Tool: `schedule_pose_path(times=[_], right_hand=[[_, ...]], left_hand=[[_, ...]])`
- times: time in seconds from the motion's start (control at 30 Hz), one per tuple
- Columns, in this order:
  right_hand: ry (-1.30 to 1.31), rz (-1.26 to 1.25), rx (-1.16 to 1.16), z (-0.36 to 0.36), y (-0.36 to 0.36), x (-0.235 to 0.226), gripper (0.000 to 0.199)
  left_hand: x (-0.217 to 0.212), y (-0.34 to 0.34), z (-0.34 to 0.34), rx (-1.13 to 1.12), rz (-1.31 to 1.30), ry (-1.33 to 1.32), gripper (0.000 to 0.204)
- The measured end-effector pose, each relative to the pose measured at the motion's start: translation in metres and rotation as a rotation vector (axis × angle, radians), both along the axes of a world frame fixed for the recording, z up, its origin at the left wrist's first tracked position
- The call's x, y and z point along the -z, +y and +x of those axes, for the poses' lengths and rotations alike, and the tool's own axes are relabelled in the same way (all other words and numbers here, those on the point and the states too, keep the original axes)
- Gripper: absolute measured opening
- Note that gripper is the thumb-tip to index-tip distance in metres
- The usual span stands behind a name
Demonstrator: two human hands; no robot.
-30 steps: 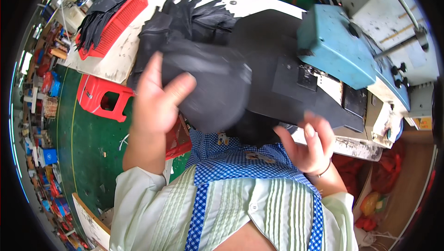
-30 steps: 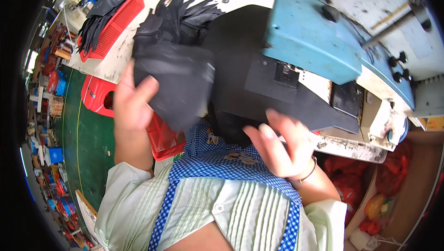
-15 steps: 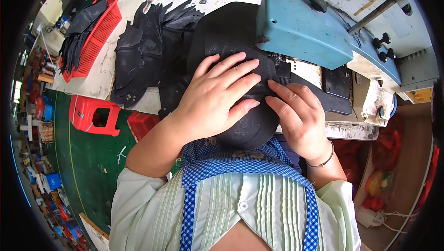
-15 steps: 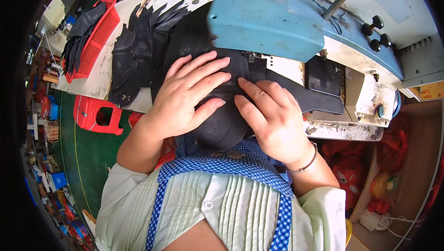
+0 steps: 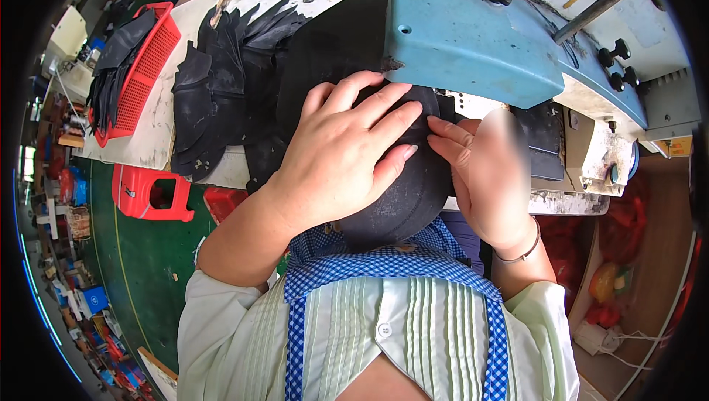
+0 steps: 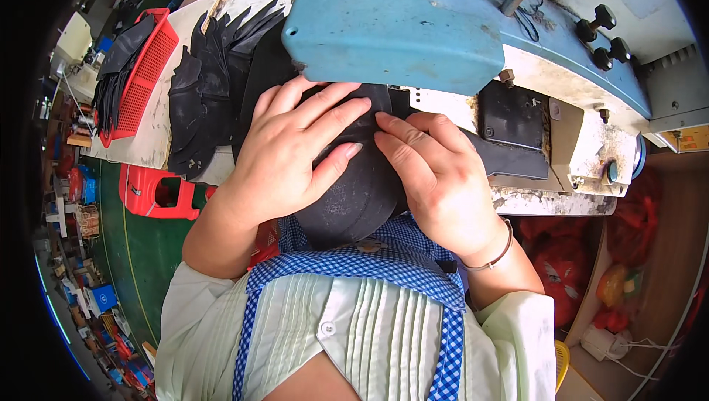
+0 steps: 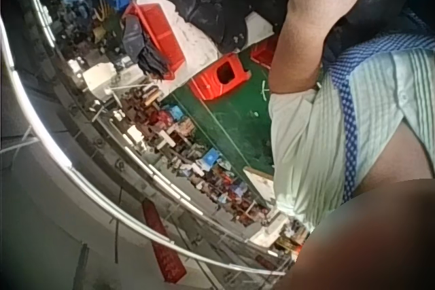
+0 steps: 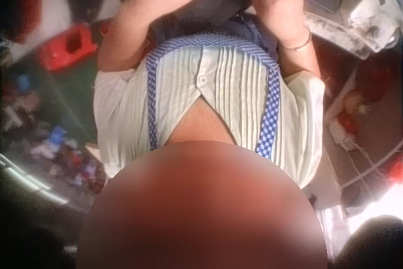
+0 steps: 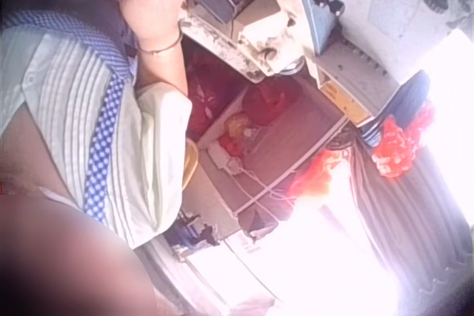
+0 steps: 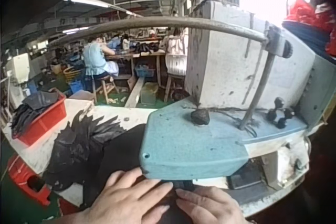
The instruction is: Operating a machine to thin the edges of black shoe upper components.
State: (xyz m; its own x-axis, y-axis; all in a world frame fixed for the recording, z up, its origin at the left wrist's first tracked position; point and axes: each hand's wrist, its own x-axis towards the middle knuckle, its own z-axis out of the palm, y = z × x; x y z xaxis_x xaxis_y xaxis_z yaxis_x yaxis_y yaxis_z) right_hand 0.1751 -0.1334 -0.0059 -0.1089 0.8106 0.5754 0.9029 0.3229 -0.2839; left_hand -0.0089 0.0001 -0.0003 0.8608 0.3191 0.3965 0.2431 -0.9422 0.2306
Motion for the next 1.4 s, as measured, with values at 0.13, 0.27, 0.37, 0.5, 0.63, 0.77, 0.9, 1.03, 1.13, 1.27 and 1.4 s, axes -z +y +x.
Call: schedule_pose_path(times=[0.13,0.27,0.37,0.5,0.63,0.77,0.9,1.03,1.13,1.27,1.4], right_hand=[[-0.002,0.022,0.016,0.001,0.001,0.003,0.043],[-0.029,0.053,0.043,0.000,-0.001,0.005,0.044],[-0.054,0.052,0.052,0.000,-0.001,0.006,0.044],[-0.069,0.032,0.041,0.000,0.001,0.004,0.046],[-0.097,0.027,0.043,-0.001,0.002,0.002,0.048],[-0.120,0.023,0.051,0.000,0.003,0.002,0.048],[-0.144,0.006,0.043,0.001,0.003,0.002,0.049],[-0.151,-0.011,0.055,0.000,0.003,0.001,0.049],[-0.163,-0.020,0.053,0.001,0.003,0.001,0.048],[-0.165,-0.012,0.048,0.001,0.004,0.001,0.049],[-0.160,-0.014,0.046,0.001,0.004,0.001,0.049]], left_hand=[[0.000,0.002,0.003,-0.009,0.033,-0.004,0.044],[-0.001,0.008,0.008,-0.007,0.018,-0.007,0.043],[0.001,0.012,0.011,-0.023,0.016,-0.013,0.039],[0.006,0.018,0.013,-0.021,-0.031,-0.107,0.030],[0.006,0.020,0.016,0.061,-0.118,-0.179,0.024],[0.010,0.027,0.020,0.100,-0.118,-0.224,0.018],[0.006,0.027,0.020,0.116,-0.099,-0.234,0.019],[0.004,0.029,0.020,0.116,-0.087,-0.204,0.021],[0.005,0.031,0.020,0.100,-0.078,-0.188,0.023],[0.003,0.035,0.023,0.116,-0.105,-0.196,0.026],[0.002,0.038,0.024,0.118,-0.068,-0.190,0.029]])
